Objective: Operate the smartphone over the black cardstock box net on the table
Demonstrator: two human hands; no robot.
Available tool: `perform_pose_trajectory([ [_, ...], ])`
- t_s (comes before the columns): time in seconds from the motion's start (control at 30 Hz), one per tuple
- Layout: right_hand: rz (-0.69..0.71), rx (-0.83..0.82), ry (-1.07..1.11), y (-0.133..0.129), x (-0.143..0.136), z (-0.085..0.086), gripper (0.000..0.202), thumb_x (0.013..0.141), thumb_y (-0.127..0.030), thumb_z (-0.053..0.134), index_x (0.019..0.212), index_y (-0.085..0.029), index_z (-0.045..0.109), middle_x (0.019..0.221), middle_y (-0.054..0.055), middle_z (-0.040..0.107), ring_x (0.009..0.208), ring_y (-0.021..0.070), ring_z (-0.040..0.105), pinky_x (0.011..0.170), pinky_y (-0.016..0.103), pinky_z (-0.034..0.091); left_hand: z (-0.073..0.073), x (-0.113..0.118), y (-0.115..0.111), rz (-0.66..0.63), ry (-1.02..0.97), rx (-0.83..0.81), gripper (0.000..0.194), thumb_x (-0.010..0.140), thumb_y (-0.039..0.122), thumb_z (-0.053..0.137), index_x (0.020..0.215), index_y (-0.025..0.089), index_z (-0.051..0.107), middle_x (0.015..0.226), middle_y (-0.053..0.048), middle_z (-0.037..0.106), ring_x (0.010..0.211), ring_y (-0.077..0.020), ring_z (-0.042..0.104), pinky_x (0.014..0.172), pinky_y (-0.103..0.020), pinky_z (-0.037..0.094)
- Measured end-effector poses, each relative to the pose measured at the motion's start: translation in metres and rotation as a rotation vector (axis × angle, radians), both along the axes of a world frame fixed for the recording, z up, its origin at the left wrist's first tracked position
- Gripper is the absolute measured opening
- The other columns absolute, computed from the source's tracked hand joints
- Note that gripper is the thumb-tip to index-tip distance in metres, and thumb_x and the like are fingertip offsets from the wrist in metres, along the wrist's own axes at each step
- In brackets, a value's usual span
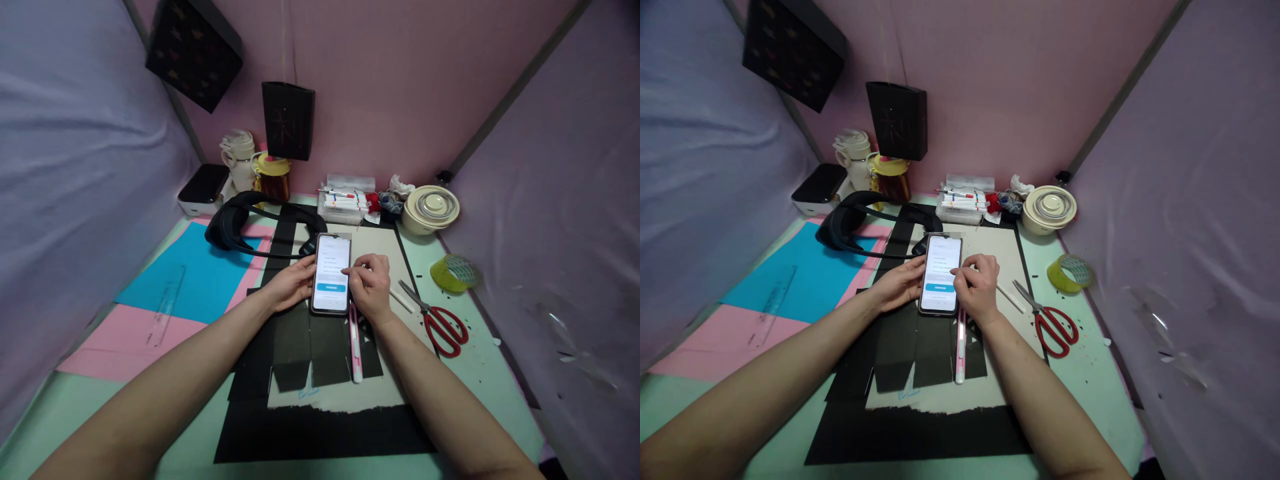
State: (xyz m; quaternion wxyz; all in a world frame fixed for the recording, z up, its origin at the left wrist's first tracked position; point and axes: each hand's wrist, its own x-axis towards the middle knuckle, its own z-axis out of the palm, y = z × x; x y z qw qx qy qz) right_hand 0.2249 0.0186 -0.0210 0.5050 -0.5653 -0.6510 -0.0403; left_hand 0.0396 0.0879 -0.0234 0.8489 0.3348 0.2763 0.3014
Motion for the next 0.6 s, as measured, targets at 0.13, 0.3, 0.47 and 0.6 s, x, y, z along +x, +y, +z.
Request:
perform_pose_trajectory([
  [0.13, 0.001, -0.006, -0.004, 0.0007, 0.0009, -0.0012, 0.026, 0.085, -0.018, 0.053, 0.072, -0.023, 0.075, 0.079, 0.004, 0.06, 0.086, 0.0217, 0.052, 0.08, 0.042, 0.039, -0.0007, -0.0001, 0.0001, 0.0, -0.001, 0.002, 0.035, 0.084, 0.018, 0.068, 0.119, 0.018, 0.064, 0.102, -0.01, 0.073, 0.083, -0.0174, 0.07, 0.077, -0.031, 0.057],
  [0.3, -0.017, -0.028, -0.009, 0.0009, 0.0014, -0.0014, 0.025, 0.086, -0.019, 0.053, 0.076, -0.023, 0.076, 0.079, 0.004, 0.06, 0.087, 0.0219, 0.052, 0.08, 0.042, 0.039, -0.0012, -0.0004, 0.0001, -0.009, 0.002, 0.009, 0.037, 0.084, 0.019, 0.068, 0.121, 0.017, 0.064, 0.102, -0.01, 0.073, 0.083, -0.0176, 0.07, 0.077, -0.031, 0.056],
  [0.47, -0.033, -0.016, -0.008, 0.0011, 0.0013, -0.0009, 0.026, 0.087, -0.02, 0.053, 0.079, -0.023, 0.077, 0.079, 0.004, 0.06, 0.086, 0.0217, 0.051, 0.08, 0.041, 0.038, -0.0014, -0.0006, 0.0006, -0.012, 0.007, 0.016, 0.037, 0.083, 0.019, 0.069, 0.121, 0.018, 0.063, 0.101, -0.01, 0.073, 0.082, -0.0179, 0.07, 0.076, -0.032, 0.056],
  [0.6, -0.043, -0.014, -0.011, 0.0016, 0.0016, -0.0017, 0.026, 0.089, -0.02, 0.052, 0.083, -0.023, 0.077, 0.08, 0.005, 0.06, 0.087, 0.0218, 0.051, 0.08, 0.041, 0.038, -0.0019, -0.0007, 0.0007, -0.02, 0.012, 0.021, 0.038, 0.083, 0.019, 0.069, 0.121, 0.018, 0.063, 0.103, -0.011, 0.073, 0.083, -0.0184, 0.07, 0.077, -0.032, 0.056],
])
